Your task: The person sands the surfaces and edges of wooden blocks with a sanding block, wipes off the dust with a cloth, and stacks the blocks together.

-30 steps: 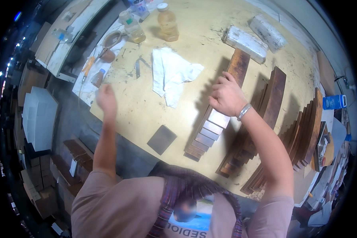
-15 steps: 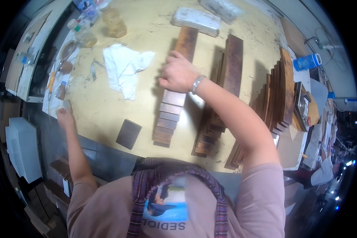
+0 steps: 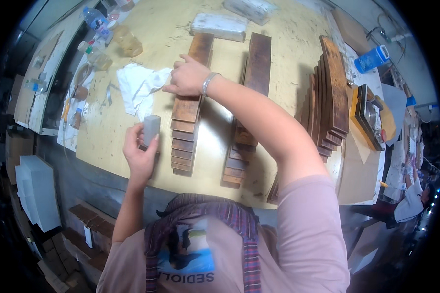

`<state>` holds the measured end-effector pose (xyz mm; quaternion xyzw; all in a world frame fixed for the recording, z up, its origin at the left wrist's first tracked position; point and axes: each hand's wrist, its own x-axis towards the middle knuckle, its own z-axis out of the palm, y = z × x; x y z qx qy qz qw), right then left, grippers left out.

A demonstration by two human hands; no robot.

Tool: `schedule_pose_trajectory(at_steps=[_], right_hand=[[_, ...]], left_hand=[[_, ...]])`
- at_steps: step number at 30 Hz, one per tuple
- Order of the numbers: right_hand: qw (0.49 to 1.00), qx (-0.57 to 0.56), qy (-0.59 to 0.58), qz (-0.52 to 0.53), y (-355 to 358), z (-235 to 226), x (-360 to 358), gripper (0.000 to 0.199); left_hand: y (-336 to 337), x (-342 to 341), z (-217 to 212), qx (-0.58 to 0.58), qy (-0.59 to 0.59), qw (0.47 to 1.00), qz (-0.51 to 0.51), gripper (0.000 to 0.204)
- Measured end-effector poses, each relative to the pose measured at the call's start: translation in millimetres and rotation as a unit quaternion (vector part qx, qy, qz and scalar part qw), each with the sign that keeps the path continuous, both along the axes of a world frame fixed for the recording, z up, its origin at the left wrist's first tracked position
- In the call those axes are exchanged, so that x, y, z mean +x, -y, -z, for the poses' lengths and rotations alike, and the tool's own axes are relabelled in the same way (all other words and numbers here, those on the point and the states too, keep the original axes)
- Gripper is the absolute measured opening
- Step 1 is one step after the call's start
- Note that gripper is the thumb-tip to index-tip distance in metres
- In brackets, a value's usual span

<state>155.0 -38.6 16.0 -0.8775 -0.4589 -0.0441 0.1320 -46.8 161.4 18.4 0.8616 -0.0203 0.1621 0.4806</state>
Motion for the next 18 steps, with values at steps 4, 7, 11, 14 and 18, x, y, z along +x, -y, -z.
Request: schedule_pose_trajectory(at_steps=[4, 7, 11, 14, 18], right_hand=[[0.998, -0.023, -0.027, 0.054, -1.5, -0.7, -9.7, 0.049], [0.997, -0.034, -0.029, 0.057, 1.9, -1.8, -10.0, 0.046], [0.998, -0.018, -0.031, 0.057, 2.7, 0.2, -10.0, 0.045], [0.997, -0.016, -0.032, 0.062, 1.6, 2.9, -7.8, 0.045], [0.998, -0.016, -0.031, 0.059, 0.1, 3.0, -6.9, 0.045]], left_hand=[[25.0, -0.9, 2.4, 0.068, 0.062, 0.995, 0.027, 0.037], [54.1, 7.8, 15.1, 0.088, 0.092, 0.990, 0.058, 0.036], [67.3, 12.2, 18.1, 0.143, 0.106, 0.982, 0.064, 0.038], [44.5, 7.6, 22.1, 0.163, 0.081, 0.983, -0.005, 0.035], [57.7, 5.2, 16.2, 0.163, 0.098, 0.982, 0.001, 0.032]])
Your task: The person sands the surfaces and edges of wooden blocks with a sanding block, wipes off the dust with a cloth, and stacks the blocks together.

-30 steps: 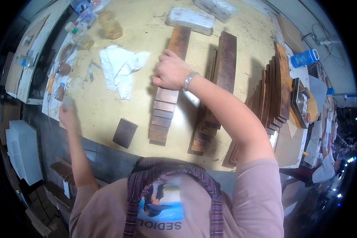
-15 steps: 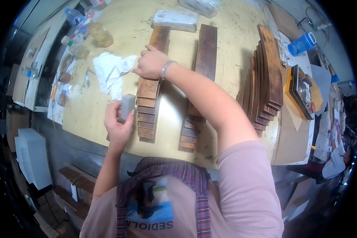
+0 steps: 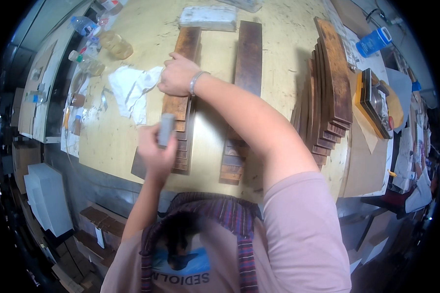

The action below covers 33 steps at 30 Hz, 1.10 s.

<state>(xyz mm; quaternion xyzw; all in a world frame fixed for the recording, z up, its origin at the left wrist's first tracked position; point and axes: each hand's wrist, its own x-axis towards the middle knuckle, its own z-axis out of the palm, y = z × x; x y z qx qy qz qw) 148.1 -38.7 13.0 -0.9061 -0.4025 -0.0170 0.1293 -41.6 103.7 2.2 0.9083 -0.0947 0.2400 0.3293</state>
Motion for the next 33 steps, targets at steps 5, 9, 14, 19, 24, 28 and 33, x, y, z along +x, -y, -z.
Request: schedule_pose_trajectory(at_steps=[5, 9, 14, 19, 24, 28, 33], right_hand=[[1.000, -0.007, 0.001, 0.007, 1.4, -2.7, 0.6, 0.045], [1.000, -0.012, 0.010, 0.008, -0.1, 0.7, 1.3, 0.045], [1.000, -0.015, 0.010, 0.002, 0.5, 0.5, 1.0, 0.046], [1.000, -0.007, 0.015, 0.000, -0.1, 1.5, 1.7, 0.045], [1.000, -0.017, 0.025, 0.005, -1.6, 2.9, 2.1, 0.045], [1.000, -0.009, 0.026, 0.005, -0.3, 4.4, 2.4, 0.045], [1.000, -0.008, 0.023, -0.003, -1.9, 4.1, 1.8, 0.045]], left_hand=[[-23.2, 10.5, 11.3, -0.040, -0.026, 0.998, -0.039, 0.034], [-24.1, 6.7, 5.4, -0.093, -0.046, 0.993, -0.049, 0.029], [-28.1, 12.3, 11.7, -0.052, -0.063, 0.993, -0.091, 0.028], [-23.2, -2.9, 4.2, 0.005, -0.012, 0.999, -0.042, 0.030], [5.4, -31.4, 26.3, -0.071, -0.063, 0.995, 0.006, 0.031], [-5.8, -21.0, 14.7, -0.107, -0.056, 0.991, -0.053, 0.029], [18.0, -35.2, 34.4, -0.018, -0.020, 0.998, 0.063, 0.033]])
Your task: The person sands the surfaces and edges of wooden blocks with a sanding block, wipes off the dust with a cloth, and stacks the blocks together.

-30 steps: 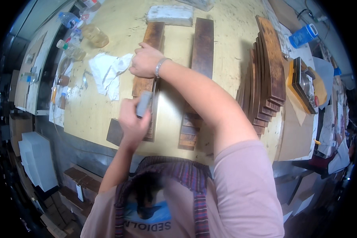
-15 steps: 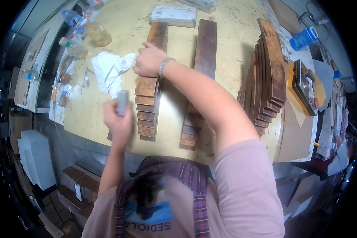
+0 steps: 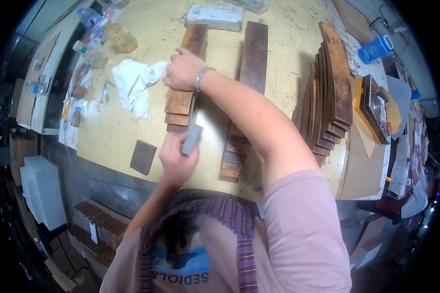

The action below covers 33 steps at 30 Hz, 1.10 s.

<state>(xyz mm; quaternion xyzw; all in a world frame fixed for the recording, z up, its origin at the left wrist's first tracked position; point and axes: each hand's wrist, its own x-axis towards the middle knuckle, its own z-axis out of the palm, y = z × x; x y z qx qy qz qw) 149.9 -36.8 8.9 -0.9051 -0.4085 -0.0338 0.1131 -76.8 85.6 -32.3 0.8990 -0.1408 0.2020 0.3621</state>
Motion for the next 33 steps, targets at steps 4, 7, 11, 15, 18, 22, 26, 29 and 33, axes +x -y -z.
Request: schedule_pose_trajectory(at_steps=[4, 7, 11, 15, 18, 22, 26, 29, 33], right_hand=[[1.000, 0.000, 0.002, 0.006, 2.9, -1.8, 0.0, 0.045], [1.000, -0.008, 0.001, 0.002, 0.5, -3.8, -0.3, 0.045], [1.000, -0.008, -0.012, 0.006, 1.5, -2.6, -0.6, 0.046], [0.999, -0.026, -0.012, 0.014, 0.7, -6.4, -1.6, 0.047], [0.999, -0.028, -0.011, 0.018, 0.4, -4.2, -0.6, 0.048], [1.000, -0.006, -0.010, 0.002, 3.3, 0.1, 0.5, 0.046], [1.000, -0.011, -0.002, 0.005, 0.9, -4.5, -1.3, 0.046], [1.000, -0.022, -0.001, 0.009, 0.2, -1.5, 1.0, 0.046], [1.000, -0.011, 0.007, 0.002, 2.4, -2.2, 0.6, 0.046]], left_hand=[[-27.0, 9.5, -10.0, -0.008, -0.019, 0.997, -0.074, 0.029], [-49.5, 17.2, -15.8, -0.047, -0.058, 0.983, -0.168, 0.034], [-12.0, 13.0, -18.6, 0.028, 0.038, 0.999, 0.002, 0.036], [-47.9, 17.0, -11.0, -0.074, -0.089, 0.981, -0.157, 0.036], [-31.2, 15.1, -28.6, -0.035, -0.032, 0.996, -0.071, 0.031], [-23.5, 14.3, -22.7, -0.027, -0.041, 0.997, -0.065, 0.031], [-35.4, 17.8, -21.1, -0.026, -0.041, 0.994, -0.098, 0.029], [-9.8, 8.6, -15.6, 0.005, 0.013, 1.000, -0.014, 0.030], [-13.0, 6.2, -16.4, -0.014, 0.016, 1.000, -0.005, 0.036]])
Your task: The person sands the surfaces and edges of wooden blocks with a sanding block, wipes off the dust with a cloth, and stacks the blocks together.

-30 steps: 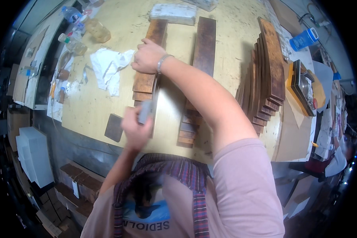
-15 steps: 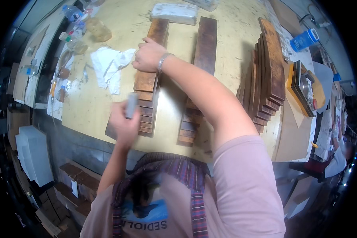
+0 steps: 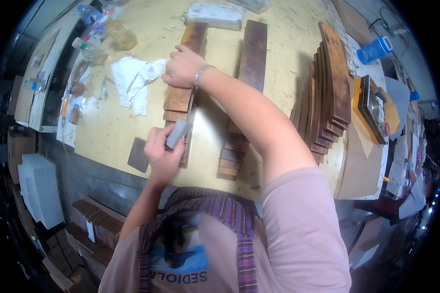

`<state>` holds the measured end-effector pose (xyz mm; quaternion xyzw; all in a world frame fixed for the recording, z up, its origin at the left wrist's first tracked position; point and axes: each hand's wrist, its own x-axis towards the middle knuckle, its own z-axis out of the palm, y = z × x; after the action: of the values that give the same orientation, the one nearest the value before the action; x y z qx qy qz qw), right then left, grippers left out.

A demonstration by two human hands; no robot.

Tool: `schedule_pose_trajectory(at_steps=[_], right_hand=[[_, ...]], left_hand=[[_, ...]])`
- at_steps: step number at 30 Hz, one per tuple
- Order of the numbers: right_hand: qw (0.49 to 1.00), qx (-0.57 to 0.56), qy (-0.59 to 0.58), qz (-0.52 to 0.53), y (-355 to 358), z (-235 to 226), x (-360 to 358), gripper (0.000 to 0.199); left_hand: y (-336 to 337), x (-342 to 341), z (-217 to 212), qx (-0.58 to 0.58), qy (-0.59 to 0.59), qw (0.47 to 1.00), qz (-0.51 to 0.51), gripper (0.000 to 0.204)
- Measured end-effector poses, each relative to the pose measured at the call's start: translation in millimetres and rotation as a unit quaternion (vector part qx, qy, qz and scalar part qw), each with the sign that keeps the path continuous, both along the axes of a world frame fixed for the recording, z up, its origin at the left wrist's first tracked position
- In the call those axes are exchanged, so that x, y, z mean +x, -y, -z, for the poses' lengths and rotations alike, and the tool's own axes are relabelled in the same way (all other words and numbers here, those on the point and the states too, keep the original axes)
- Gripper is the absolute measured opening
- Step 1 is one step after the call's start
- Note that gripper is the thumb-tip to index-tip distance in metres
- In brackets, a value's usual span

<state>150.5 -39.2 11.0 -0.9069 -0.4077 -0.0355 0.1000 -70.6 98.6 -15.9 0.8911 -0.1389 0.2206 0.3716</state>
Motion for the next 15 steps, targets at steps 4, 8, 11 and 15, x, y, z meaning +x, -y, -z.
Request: schedule_pose_trajectory(at_steps=[4, 8, 11, 15], right_hand=[[1.000, 0.003, 0.011, 0.004, -1.8, 3.1, -1.3, 0.046], [1.000, 0.010, 0.008, 0.005, -0.3, 3.8, -2.0, 0.045], [1.000, 0.008, 0.013, 0.002, -2.2, 2.0, 0.3, 0.045], [1.000, 0.005, 0.015, 0.003, -2.0, 3.4, 0.3, 0.046]], left_hand=[[10.5, -8.0, -1.1, -0.005, 0.000, 0.999, 0.039, 0.035], [-0.8, 0.4, -7.3, -0.037, -0.004, 0.998, -0.040, 0.033], [-5.5, 6.4, -5.4, 0.015, -0.006, 0.999, -0.038, 0.033], [-1.6, 2.7, -3.5, 0.004, 0.012, 1.000, 0.017, 0.033]])
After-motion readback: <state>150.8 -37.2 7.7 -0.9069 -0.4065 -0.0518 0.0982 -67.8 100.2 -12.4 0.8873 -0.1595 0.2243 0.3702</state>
